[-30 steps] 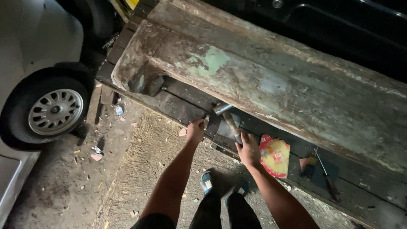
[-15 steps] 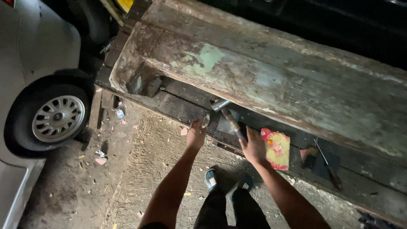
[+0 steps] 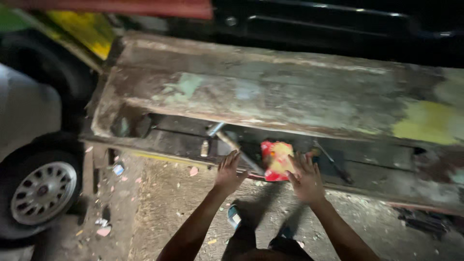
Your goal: The person retrieves a red box, a screwdriver, a hammer, and a small container from a cluttered storage area and places them on a metal workbench. They then use the hammer to repeatedly strike a small metal piece on the workbench.
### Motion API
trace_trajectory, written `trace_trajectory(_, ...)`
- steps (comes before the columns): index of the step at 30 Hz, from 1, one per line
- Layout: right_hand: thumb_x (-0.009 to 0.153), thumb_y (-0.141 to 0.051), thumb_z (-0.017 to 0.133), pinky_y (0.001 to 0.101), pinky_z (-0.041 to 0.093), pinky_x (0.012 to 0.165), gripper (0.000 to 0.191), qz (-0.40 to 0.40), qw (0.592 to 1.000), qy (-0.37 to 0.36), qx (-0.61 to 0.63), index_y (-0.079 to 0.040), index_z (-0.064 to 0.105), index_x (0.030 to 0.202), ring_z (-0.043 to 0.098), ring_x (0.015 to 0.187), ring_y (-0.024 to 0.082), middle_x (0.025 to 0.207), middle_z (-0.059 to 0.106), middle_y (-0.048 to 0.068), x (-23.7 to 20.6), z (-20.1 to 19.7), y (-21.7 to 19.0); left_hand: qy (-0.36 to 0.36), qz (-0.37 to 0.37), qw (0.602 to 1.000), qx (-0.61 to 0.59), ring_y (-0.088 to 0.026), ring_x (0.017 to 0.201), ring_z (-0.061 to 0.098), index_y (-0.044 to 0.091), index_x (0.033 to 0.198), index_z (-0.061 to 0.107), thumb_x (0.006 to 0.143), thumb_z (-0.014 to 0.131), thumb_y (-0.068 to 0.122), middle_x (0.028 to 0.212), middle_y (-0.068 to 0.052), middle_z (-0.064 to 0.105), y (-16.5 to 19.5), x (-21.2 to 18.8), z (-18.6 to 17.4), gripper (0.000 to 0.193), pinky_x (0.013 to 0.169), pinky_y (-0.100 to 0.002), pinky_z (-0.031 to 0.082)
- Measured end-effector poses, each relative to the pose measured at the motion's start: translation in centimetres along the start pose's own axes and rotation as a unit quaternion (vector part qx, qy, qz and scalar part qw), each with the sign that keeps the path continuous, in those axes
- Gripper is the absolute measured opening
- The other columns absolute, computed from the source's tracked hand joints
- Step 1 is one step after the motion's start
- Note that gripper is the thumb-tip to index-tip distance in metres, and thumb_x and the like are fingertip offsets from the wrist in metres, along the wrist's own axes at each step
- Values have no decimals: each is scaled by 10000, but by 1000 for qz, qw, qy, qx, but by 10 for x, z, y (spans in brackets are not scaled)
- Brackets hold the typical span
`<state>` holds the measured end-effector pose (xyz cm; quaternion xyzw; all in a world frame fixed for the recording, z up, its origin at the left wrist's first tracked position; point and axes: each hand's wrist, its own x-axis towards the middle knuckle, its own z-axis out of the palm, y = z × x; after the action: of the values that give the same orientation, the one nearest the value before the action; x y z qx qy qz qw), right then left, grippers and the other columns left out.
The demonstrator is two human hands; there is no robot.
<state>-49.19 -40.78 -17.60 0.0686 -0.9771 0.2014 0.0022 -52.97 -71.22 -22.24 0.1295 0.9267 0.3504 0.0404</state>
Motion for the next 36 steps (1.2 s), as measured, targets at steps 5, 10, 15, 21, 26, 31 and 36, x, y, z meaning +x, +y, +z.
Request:
trace_trajectory(5,926,-477,631,629,210,1185,673,75,996,39,-11,-240,445,1528,279,1518,420,1647,351,169,-56,-35,41,-84,64,993,56,-392,1477,277,112,1528,385,772,800,515,1603,-139,319,81,10,32,952,1205,-584,184)
trace_trajectory(10,932,-438,635,617,256,1164,714,153,983,82,55,-179,416,1561,358,1473,432,1594,385,209,-135,-76,100,-117,157,979,50,-376,1475,288,82,1516,391,781,815,552,1578,-159,335,177,13,71,970,1211,-605,162)
trace_trajectory(15,911,-337,669,522,383,1173,687,183,973,140,18,-177,459,1545,466,1393,457,1548,457,223,-215,-114,157,-157,168,972,42,-319,1486,311,89,1544,379,735,814,460,1597,-135,350,263,-4,120,991,1202,-587,180)
trace_trajectory(21,866,-310,724,536,381,1091,729,200,961,191,27,-124,466,1522,427,1372,494,1548,462,258,-303,-157,212,-179,212,960,48,-353,1479,286,79,1551,372,774,833,422,1574,-156,355,341,-26,196,966,1220,-539,179)
trace_trajectory(26,865,-367,731,499,394,1136,736,257,937,225,70,-147,478,1519,467,1389,431,1531,495,200,-363,-185,244,-189,255,948,30,-386,1483,287,55,1539,381,780,807,501,1608,-174,347,403,-46,248,979,1223,-529,206)
trace_trajectory(31,858,-401,731,503,369,1136,726,316,921,223,56,-140,505,1496,408,1416,466,1561,460,183,-410,-205,270,-197,306,931,41,-390,1482,306,78,1505,440,776,811,558,1591,-178,376,458,-54,283,948,1226,-564,181)
trace_trajectory(36,875,-432,727,538,297,1179,689,364,900,240,17,-147,536,1472,373,1443,470,1576,452,154,-448,-218,289,-222,353,909,17,-411,1464,334,48,1515,444,817,804,543,1601,-207,365,498,-53,312,928,1204,-578,193)
